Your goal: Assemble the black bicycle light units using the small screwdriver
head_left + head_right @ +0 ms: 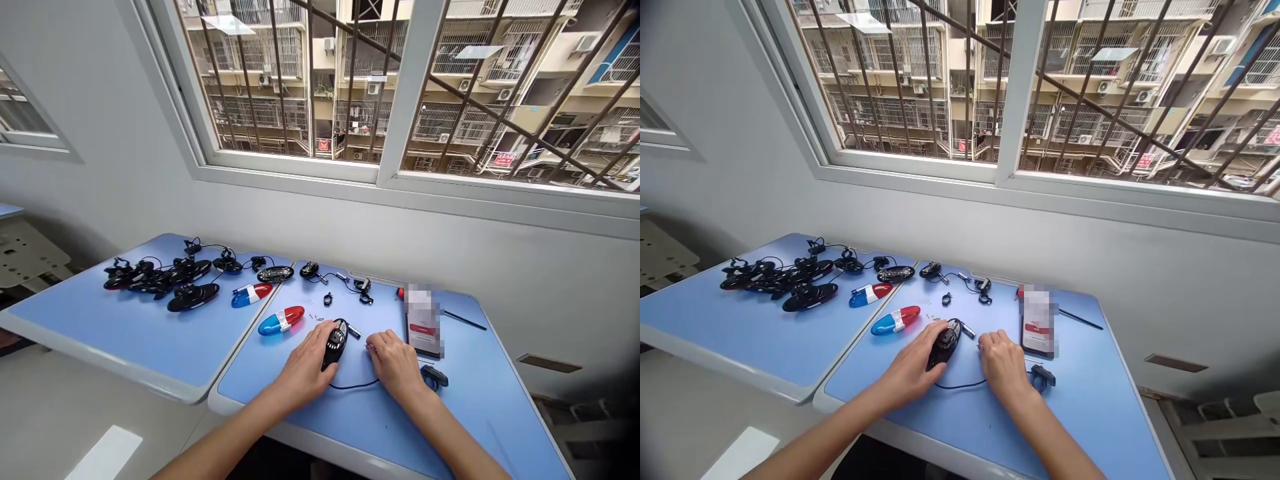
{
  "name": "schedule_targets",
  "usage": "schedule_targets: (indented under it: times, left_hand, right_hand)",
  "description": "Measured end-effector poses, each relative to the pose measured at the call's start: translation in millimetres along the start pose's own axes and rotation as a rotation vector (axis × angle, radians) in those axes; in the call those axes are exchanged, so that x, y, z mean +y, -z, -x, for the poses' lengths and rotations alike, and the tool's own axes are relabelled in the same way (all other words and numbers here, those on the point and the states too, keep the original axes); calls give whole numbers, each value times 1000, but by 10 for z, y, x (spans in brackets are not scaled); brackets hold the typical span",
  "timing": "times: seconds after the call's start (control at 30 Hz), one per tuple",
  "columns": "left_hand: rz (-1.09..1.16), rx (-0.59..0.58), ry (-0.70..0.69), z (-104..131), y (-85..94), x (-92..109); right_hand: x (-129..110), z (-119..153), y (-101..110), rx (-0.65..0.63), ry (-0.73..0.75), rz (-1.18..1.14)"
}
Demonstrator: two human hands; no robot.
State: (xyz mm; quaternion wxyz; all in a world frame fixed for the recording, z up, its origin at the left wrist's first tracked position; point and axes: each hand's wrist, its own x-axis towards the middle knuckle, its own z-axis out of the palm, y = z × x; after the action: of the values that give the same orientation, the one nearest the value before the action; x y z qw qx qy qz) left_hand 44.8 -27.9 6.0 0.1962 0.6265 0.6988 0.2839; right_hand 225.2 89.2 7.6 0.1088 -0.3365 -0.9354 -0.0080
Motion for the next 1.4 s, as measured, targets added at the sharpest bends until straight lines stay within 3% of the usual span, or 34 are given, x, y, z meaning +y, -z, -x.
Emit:
schedule_targets:
  times: [0.17,0.33,0.63,1.03,1.4]
  left_hand:
    - [78,-132,-86,1,127,-7]
    - [167,-276,-143,-85,308,-26]
    - [248,-427,-195,-277,456,-162]
    - [308,-513,-108,-300,531,-195]
    - [358,-499,-152,-301,513,-212]
  right_hand:
    - [46,-8,-23,92,3,-93]
    - [31,-34,-27,282,52,-320]
    - [-24,-35,23,305,101,-371]
    - [-54,-107,20,322,227,-335]
    - [-135,-113,23,353,315,-241]
